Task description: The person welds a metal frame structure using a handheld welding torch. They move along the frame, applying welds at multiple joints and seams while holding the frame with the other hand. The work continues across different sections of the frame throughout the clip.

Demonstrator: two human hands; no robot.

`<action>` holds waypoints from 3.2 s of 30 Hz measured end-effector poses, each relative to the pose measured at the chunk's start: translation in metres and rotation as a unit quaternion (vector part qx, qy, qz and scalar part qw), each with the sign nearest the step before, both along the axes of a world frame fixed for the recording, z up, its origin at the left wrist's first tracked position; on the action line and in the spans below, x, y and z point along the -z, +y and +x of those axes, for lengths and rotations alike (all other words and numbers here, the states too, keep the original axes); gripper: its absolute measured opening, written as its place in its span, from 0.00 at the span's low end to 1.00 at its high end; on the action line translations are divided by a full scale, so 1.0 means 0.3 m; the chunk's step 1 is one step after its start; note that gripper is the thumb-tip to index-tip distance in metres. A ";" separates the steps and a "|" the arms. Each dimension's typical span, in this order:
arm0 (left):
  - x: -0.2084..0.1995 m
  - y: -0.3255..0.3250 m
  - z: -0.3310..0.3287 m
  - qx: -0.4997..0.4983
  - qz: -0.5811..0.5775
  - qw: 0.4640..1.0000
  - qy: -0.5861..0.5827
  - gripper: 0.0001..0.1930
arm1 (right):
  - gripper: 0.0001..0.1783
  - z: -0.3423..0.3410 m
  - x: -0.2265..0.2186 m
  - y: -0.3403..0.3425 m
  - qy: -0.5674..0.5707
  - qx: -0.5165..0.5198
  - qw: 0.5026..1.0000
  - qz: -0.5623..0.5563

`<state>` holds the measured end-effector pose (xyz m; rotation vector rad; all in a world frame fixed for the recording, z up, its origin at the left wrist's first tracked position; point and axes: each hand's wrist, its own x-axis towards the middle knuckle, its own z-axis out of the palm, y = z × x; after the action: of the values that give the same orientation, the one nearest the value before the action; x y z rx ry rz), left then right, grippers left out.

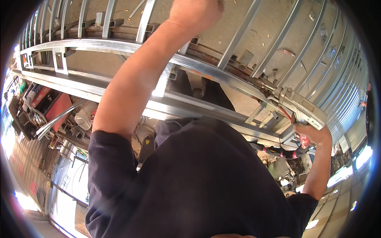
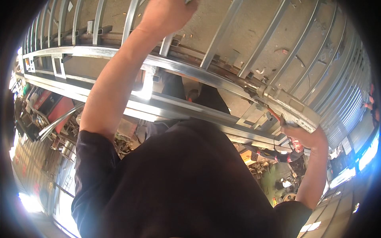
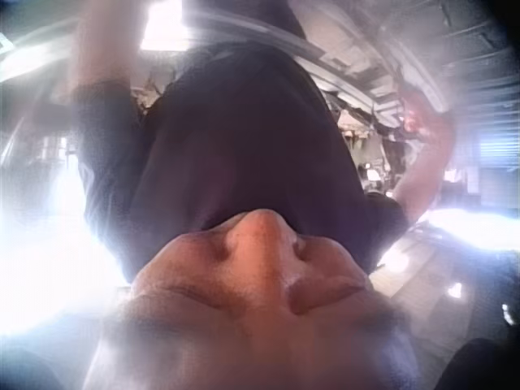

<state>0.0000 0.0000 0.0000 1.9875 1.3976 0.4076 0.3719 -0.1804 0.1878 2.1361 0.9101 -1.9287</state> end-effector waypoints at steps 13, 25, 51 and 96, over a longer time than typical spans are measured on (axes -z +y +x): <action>0.106 -0.094 0.221 -0.012 -0.262 0.963 -0.066 0.32 | 0.34 -0.006 0.327 0.132 0.086 -0.109 0.990 -0.005; 0.004 -0.080 0.249 -0.007 -0.296 0.955 -0.014 0.31 | 0.31 0.001 0.364 0.142 0.161 -0.099 0.982 -0.026; -0.100 -0.094 0.273 0.022 -0.201 0.978 0.057 0.23 | 0.29 0.018 0.355 0.130 0.152 -0.091 0.983 -0.040; -0.011 -0.534 -1.488 -0.395 0.102 0.887 0.215 0.35 | 0.24 -1.095 -0.434 -0.228 0.104 -0.061 0.964 0.235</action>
<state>-0.4465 -0.1602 0.0033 1.6273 2.5450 0.4912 0.0434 -0.2488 0.3180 2.0496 1.6442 -2.0618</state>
